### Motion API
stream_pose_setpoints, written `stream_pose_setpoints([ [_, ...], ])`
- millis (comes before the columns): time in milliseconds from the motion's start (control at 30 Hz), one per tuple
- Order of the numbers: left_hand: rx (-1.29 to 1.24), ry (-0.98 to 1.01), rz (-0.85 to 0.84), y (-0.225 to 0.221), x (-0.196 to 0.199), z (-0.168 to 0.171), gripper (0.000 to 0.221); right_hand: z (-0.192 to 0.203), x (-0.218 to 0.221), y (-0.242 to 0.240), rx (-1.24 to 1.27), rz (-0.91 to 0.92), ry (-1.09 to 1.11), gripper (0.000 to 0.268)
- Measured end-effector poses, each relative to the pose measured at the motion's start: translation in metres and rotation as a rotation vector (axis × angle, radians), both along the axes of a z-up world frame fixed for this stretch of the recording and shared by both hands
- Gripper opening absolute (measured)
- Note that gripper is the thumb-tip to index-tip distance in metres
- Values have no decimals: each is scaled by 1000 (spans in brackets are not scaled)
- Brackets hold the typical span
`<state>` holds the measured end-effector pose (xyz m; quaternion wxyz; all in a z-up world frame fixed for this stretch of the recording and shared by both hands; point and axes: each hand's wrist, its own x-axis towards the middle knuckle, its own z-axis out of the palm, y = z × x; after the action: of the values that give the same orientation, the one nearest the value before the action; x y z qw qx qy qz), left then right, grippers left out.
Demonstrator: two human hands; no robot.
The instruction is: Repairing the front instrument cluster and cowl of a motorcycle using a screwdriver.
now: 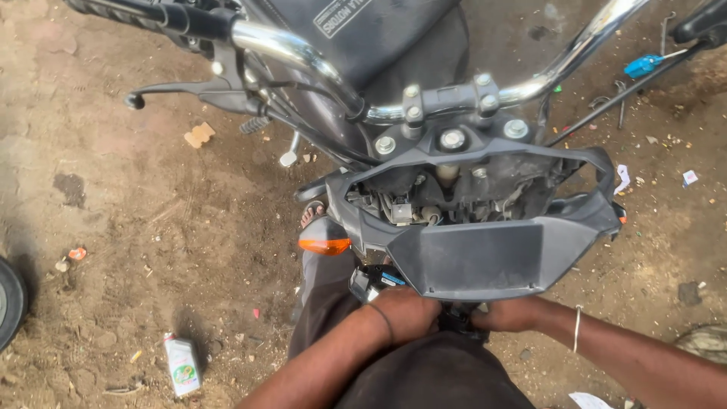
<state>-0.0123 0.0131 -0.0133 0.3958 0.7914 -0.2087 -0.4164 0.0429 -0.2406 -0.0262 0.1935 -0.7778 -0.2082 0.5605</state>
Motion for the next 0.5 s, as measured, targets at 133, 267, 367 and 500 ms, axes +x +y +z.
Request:
stream_pose_setpoints([
  [133,-23,5,54,6,-5,-3,27,4,6,7,39,-77,55,41],
  [267,-7,37,64,11,-3,7,26,-4,14,3,27,-7,149,48],
  [367,10,56,33,6,-8,6,26,-21,12,-17,160,35,268,49],
  [500,16,36,6,4,2,7,26,14,37,8,422,169,46,47],
])
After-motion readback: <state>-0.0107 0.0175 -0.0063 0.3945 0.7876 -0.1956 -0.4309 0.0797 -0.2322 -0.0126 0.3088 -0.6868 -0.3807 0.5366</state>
